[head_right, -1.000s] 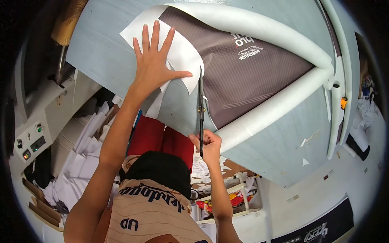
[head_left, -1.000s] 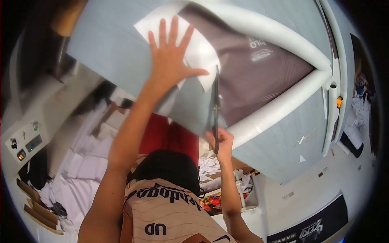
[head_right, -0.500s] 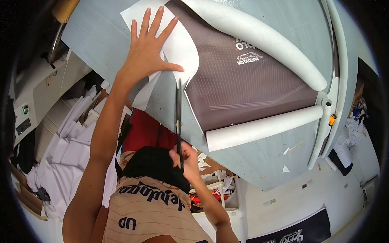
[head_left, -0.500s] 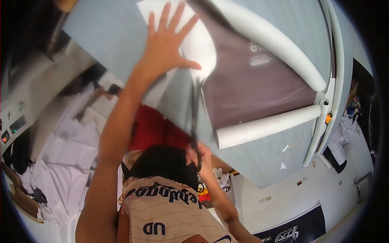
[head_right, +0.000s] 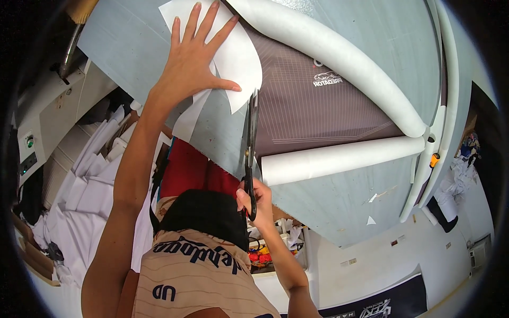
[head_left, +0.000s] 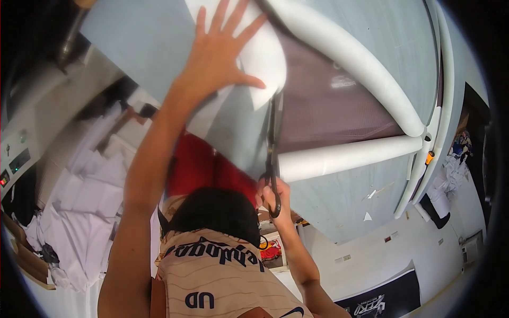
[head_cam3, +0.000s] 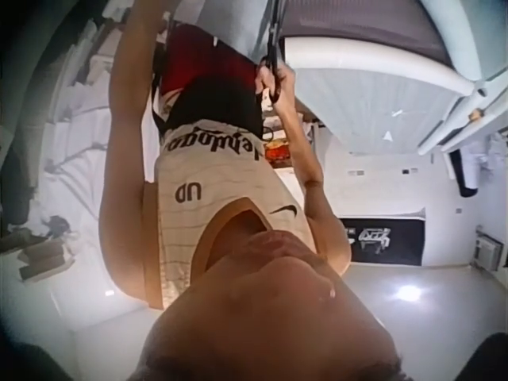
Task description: Cutting out clothing pattern pieces from printed fabric using scissors on a production table.
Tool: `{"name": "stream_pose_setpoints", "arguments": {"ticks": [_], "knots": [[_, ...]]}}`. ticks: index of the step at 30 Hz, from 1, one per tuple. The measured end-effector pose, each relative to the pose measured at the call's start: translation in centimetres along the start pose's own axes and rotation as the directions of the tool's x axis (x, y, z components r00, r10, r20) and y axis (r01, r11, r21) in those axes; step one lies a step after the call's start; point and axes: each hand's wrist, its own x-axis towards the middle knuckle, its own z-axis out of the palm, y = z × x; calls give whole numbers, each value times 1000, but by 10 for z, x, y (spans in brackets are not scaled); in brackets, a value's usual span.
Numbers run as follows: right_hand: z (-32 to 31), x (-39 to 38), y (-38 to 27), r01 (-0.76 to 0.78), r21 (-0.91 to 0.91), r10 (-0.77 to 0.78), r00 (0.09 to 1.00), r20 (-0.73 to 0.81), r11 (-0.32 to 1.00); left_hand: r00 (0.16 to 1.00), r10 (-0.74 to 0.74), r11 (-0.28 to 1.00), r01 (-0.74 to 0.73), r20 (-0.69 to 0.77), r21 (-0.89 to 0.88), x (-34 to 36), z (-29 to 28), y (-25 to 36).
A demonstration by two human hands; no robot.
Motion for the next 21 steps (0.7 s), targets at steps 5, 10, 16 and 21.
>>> {"name": "stream_pose_setpoints", "arguments": {"ticks": [5,10,16,21], "knots": [[5,16,-1,36,-55,-40,997,-59,998,1000,-23,1000,23,17,12,0,-2,1],[6,25,-8,4,-77,-14,990,-138,997,999,-31,997,28,37,75,-3,-3,-2],[-9,26,-20,-90,-243,42,980,-195,966,997,-46,984,36,54,176,-6,-3,-3],[-24,35,-38,-37,-358,-16,989,-145,933,999,-27,981,22,23,192,-8,-5,-5]]}}
